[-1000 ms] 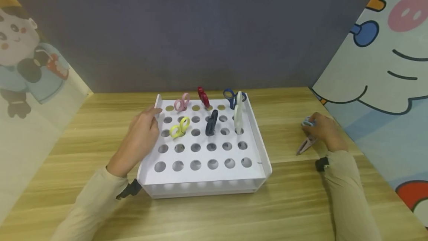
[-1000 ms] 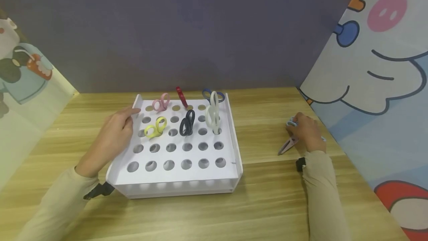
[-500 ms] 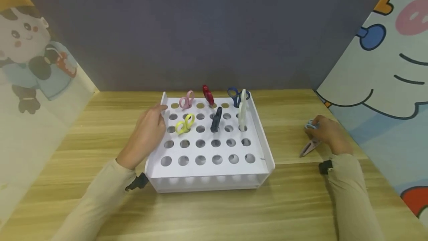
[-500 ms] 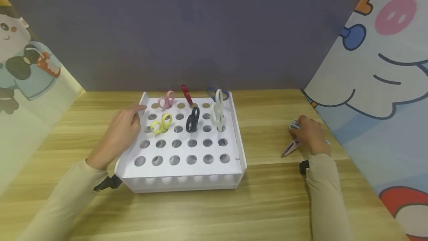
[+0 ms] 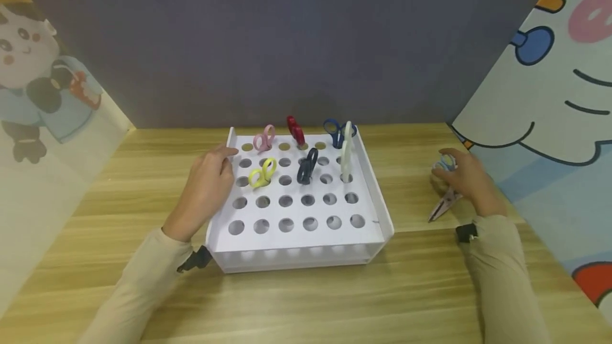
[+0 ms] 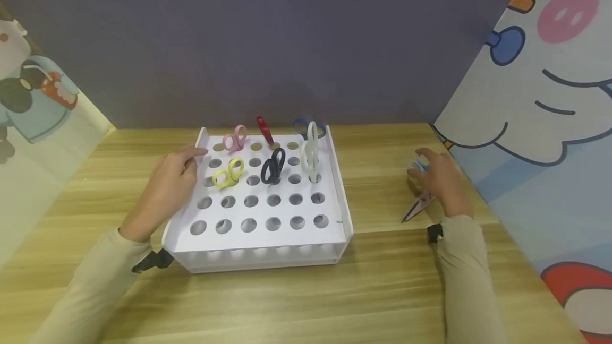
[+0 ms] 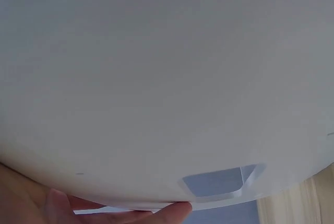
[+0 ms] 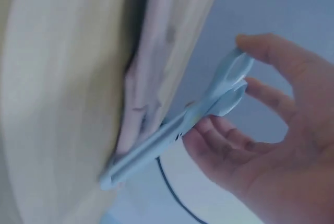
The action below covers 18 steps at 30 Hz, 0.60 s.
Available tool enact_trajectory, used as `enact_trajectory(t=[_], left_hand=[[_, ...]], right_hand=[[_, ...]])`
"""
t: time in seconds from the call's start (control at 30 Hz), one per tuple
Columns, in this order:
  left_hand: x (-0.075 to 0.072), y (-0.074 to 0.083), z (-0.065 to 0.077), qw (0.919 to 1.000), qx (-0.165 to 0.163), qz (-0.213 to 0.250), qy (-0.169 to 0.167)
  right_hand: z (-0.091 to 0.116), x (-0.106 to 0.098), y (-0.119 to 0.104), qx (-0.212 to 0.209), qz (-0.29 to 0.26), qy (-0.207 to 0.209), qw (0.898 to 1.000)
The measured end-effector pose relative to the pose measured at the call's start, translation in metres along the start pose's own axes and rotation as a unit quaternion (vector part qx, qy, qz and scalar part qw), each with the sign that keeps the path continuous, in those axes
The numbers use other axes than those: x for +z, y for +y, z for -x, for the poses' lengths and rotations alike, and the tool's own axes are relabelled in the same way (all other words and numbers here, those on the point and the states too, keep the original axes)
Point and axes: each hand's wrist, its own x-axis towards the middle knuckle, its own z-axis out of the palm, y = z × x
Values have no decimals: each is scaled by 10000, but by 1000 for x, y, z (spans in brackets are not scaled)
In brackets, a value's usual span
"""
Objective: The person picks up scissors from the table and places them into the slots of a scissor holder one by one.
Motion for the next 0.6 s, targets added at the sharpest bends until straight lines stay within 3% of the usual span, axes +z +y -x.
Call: enact_trajectory(t=[0.23,0.43,0.6], left_hand=[[0,2,-1,10000,-16,37,20],[2,3,-3,10000,42,49,14],[0,0,-1,10000,-26,35,41]], right_hand=[[1,-10,-17,-78,-64,411,9991],[5,-18,-24,-475,78,964,9942],[4,-22,-33,-462,-223,790,9956]])
